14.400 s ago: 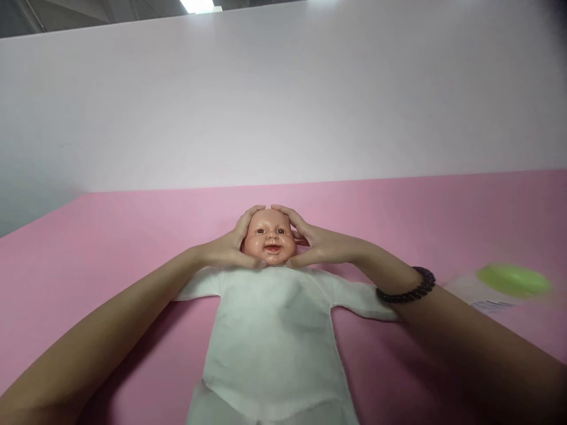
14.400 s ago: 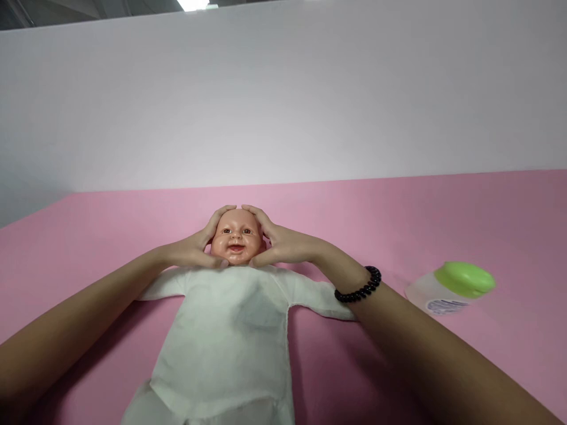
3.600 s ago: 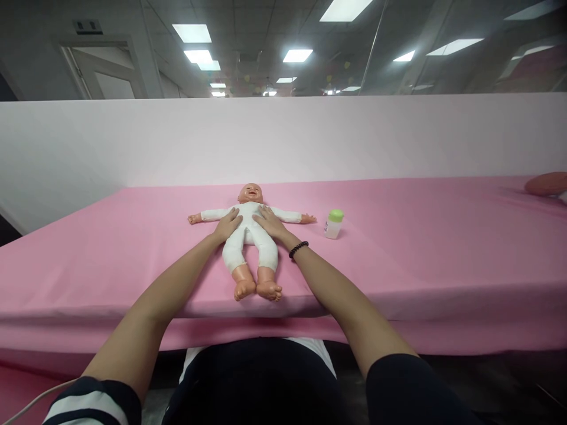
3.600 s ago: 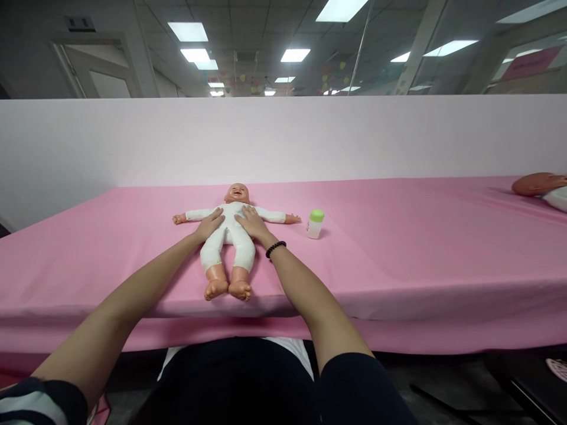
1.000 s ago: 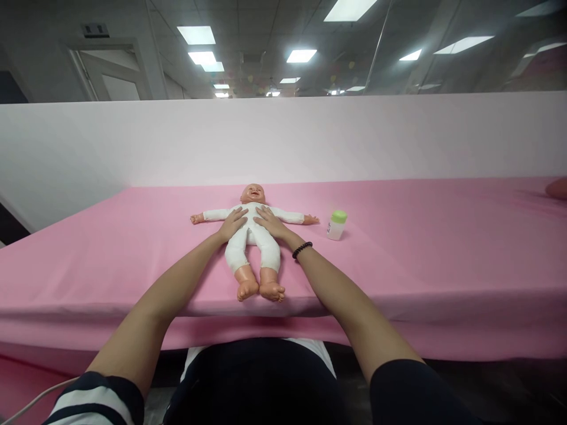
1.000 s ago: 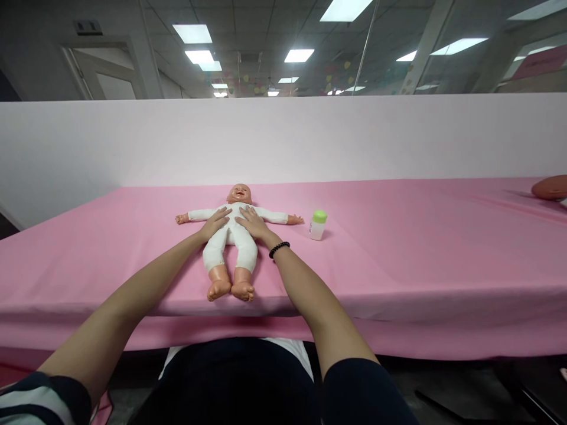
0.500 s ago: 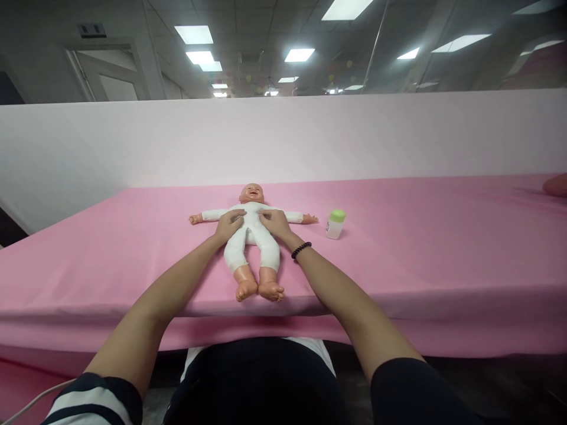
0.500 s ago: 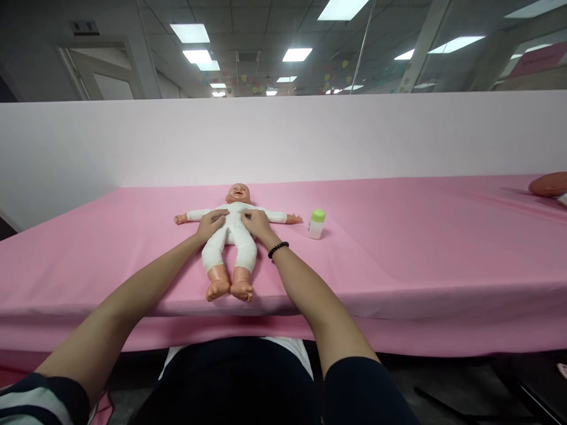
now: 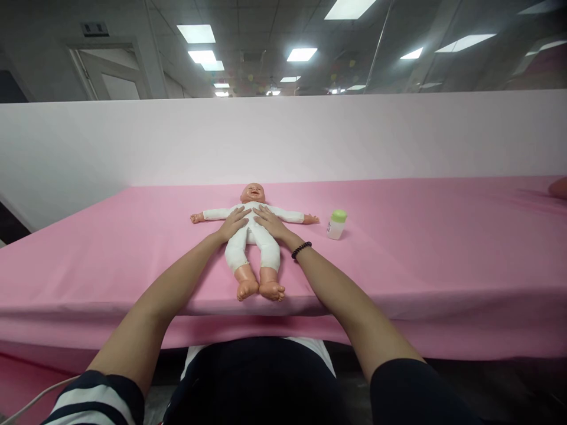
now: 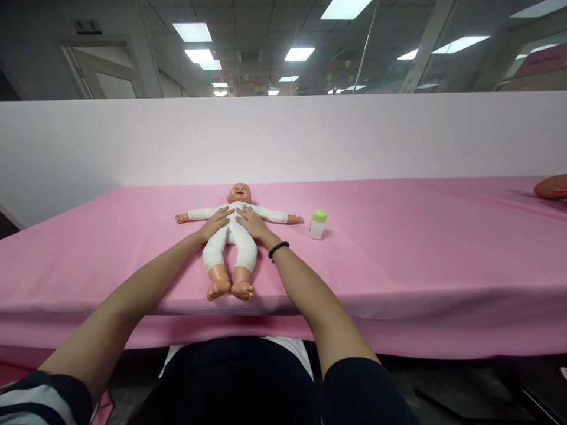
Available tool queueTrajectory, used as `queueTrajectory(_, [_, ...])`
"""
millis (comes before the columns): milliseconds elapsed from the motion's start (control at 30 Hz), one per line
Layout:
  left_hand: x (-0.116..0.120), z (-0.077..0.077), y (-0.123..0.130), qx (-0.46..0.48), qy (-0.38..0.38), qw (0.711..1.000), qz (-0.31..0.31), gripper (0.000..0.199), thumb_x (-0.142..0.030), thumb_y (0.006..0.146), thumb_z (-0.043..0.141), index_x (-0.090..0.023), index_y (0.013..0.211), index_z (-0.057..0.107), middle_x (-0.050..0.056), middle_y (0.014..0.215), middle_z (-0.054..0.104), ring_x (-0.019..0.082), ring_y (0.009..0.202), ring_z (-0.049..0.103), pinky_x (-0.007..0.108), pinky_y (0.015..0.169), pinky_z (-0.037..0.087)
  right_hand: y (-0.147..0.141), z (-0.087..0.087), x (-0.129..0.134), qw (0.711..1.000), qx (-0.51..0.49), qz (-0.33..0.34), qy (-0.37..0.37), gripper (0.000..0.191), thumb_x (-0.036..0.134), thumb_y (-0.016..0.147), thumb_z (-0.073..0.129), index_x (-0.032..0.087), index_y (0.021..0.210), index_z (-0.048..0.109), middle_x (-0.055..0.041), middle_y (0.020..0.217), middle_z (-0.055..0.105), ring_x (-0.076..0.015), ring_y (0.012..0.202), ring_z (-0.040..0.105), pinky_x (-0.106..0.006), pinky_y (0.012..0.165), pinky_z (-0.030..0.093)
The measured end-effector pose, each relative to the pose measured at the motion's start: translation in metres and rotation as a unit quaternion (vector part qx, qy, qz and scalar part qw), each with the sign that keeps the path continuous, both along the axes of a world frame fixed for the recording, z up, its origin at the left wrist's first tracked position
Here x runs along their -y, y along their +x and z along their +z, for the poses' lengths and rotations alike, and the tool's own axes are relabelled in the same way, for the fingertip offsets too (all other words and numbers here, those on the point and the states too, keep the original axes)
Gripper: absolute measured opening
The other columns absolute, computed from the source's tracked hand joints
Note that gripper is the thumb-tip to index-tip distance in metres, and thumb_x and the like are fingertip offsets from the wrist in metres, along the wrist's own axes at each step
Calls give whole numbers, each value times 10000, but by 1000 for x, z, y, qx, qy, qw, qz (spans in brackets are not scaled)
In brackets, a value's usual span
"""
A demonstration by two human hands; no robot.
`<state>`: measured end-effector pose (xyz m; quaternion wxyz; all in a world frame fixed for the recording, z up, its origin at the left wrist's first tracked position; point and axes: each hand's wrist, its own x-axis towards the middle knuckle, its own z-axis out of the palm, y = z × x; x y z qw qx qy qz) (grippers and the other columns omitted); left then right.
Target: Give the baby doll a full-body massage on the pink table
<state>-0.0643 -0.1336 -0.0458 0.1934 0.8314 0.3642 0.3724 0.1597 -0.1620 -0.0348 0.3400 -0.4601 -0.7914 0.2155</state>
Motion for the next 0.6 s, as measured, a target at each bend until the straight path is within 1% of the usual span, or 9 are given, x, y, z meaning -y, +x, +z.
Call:
queueTrajectory(67, [-3,-1,-2,-5,1,1000,11,217,-296,935,652,-262,1114,770,67,1560,571,305,1600,303,562,1347,119,0,1,1,1000,8,-15,-11,615,442,1079,485,196,1639,422,-76,1750,220,-241,1652,112,-456,1344,104])
queueTrajectory(133, [-5,-4,-4,-5,-1,1000,25,151,-303,904,710,-241,1030,766,94,1566,561,331,1607,278,579,1340,131,-1,2,2,999,15,-31,-21,662,467,1080,474,164,1660,374,-102,1754,187,-266,1652,100,-473,1340,111])
queueTrajectory(233, [-6,-7,-4,2,-9,998,57,200,-324,892,712,-218,1056,755,117,1580,543,350,1607,270,573,1334,168,-2,5,5,998,20,-57,-18,673,476,1073,479,147,1652,386,-113,1739,241,-276,1646,144,-462,1338,135])
queueTrajectory(300, [-5,-8,-2,12,-16,996,85,265,-344,903,673,-204,1115,748,128,1573,549,353,1601,286,558,1326,205,-3,8,8,996,18,-82,-2,652,472,1062,500,129,1615,450,-133,1714,312,-283,1625,233,-447,1328,182])
queueTrajectory(333, [-5,-8,-1,20,-20,994,102,303,-361,917,642,-199,1153,741,133,1564,559,353,1593,306,555,1317,230,-3,9,10,995,16,-96,8,627,469,1054,515,124,1578,502,-150,1683,378,-296,1595,315,-446,1311,232])
queueTrajectory(400, [-2,-7,1,38,-24,989,138,377,-393,942,579,-186,1225,719,148,1528,591,355,1544,397,547,1287,296,-3,11,13,992,11,-125,32,526,450,1033,546,133,1441,644,-169,1535,579,-323,1449,530,-446,1228,375])
queueTrajectory(467, [1,-5,2,56,-19,983,172,399,-393,936,554,-164,1222,713,169,1427,658,362,1416,541,547,1225,384,-3,12,15,986,5,-154,56,379,397,1009,570,161,1235,763,-153,1304,739,-322,1233,682,-426,1098,485])
queueTrajectory(533, [5,-2,2,71,-5,978,198,324,-347,896,568,-160,1107,727,163,1257,728,347,1233,641,534,1139,463,-2,12,15,981,-2,-181,76,279,321,984,579,174,1048,808,-136,1133,793,-308,1084,729,-403,1006,521])
queueTrajectory(600, [9,1,2,85,13,974,210,213,-299,865,565,-181,963,713,125,1089,751,309,1087,666,497,1063,511,-2,13,13,976,-9,-196,92,253,258,961,578,166,941,813,-137,1057,802,-301,1016,736,-395,966,526])
